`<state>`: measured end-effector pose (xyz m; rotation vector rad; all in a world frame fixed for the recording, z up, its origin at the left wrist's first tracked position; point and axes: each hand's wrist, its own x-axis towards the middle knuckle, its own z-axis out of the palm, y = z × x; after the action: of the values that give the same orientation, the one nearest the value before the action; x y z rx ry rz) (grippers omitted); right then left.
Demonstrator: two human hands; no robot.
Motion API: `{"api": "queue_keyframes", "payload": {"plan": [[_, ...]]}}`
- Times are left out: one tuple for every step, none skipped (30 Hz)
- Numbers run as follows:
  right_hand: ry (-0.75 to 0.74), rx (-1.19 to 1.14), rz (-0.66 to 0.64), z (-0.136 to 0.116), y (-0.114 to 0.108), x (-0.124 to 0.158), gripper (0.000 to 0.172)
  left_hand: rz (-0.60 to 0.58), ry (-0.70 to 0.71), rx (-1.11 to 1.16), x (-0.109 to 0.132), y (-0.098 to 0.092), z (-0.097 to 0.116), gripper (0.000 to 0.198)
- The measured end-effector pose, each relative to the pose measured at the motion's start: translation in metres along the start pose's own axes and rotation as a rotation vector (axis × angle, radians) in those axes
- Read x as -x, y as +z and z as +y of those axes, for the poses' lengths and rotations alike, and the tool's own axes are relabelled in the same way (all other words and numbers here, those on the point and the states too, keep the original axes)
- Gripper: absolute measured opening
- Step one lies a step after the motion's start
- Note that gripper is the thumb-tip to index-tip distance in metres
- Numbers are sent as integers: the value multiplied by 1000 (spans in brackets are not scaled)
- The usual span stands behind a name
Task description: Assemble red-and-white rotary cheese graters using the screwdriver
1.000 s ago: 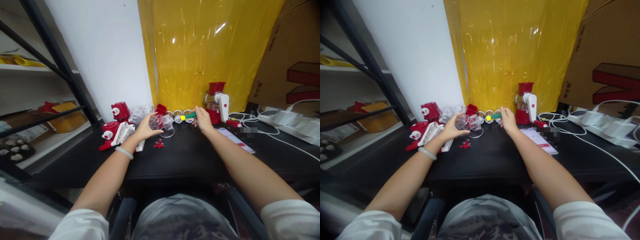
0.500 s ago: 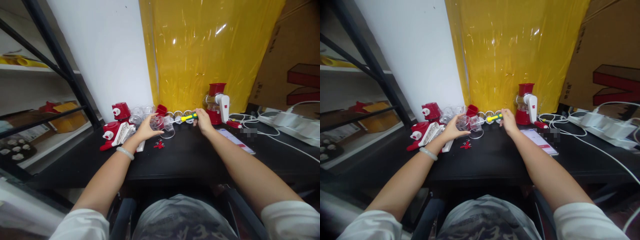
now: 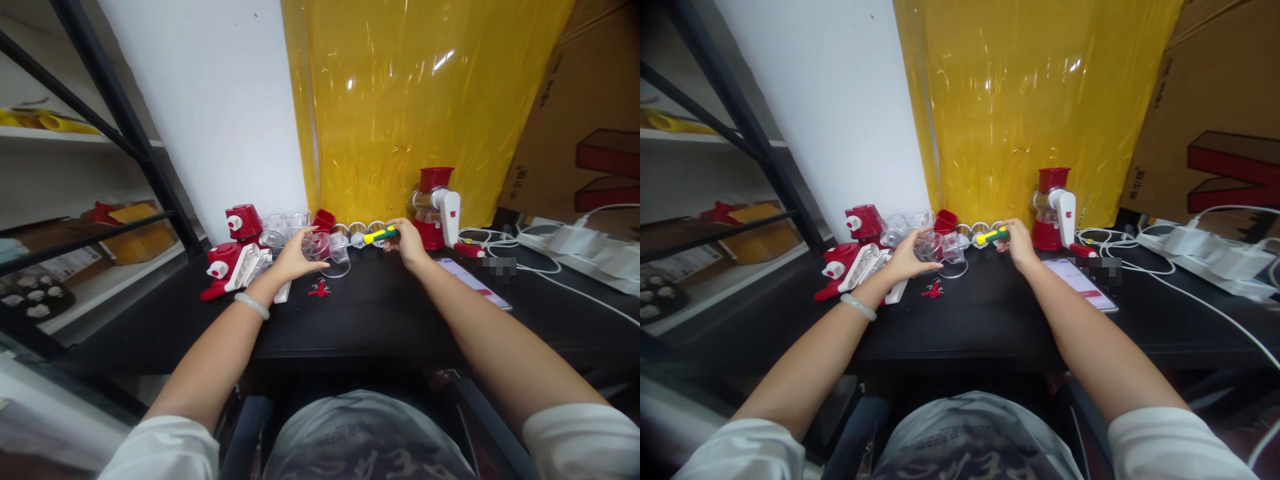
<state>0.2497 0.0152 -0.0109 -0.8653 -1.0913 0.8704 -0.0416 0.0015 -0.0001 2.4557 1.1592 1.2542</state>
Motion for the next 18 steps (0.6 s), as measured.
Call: {"api": "queue_keyframes", "payload": {"plan": [[0,-4,-8,1,0,0,12,-2,-1,2,0,0,0,95],[3,-6,-14,1,0,-1,11,-4,-4,2,0,0,0,95],[5,-8,-17,2,-1,-1,11,-5,-7,-1,0,0,0,95],[1,-10,-19,3,-1,-1,12,-5,-9,-5,0,-1,0,95],[-8,-14,-22,3,-1,-1,15,-4,-9,-11,0,-1,0,95],[-23,-18,-29,4,-1,-1,19,-1,-6,-16,0,-1,0,95],[-41,-22,-37,4,-1,-1,24,2,-2,-20,0,0,0,95],[-60,-24,-46,4,-1,0,28,3,3,-24,0,0,0,95],[-75,-21,-53,4,-1,0,33,4,7,-25,0,0,-1,94],[-84,-11,-54,4,0,1,37,3,12,-23,0,0,-1,94],[-88,4,-48,4,0,1,40,2,16,-20,0,1,-1,94],[-89,23,-37,4,-1,1,42,1,20,-19,0,1,-1,93],[-87,41,-25,4,-1,2,43,1,22,-19,0,1,-1,93],[-80,53,-15,3,-1,2,43,1,23,-19,0,1,-1,92],[-66,58,-9,3,-1,2,43,3,23,-19,0,1,-1,92],[-47,56,-5,3,-1,2,42,4,22,-16,0,2,-1,92],[-27,46,-2,2,-1,2,41,4,19,-11,0,2,0,92],[-10,33,-2,1,-1,2,38,4,17,-6,0,2,0,92]]}}
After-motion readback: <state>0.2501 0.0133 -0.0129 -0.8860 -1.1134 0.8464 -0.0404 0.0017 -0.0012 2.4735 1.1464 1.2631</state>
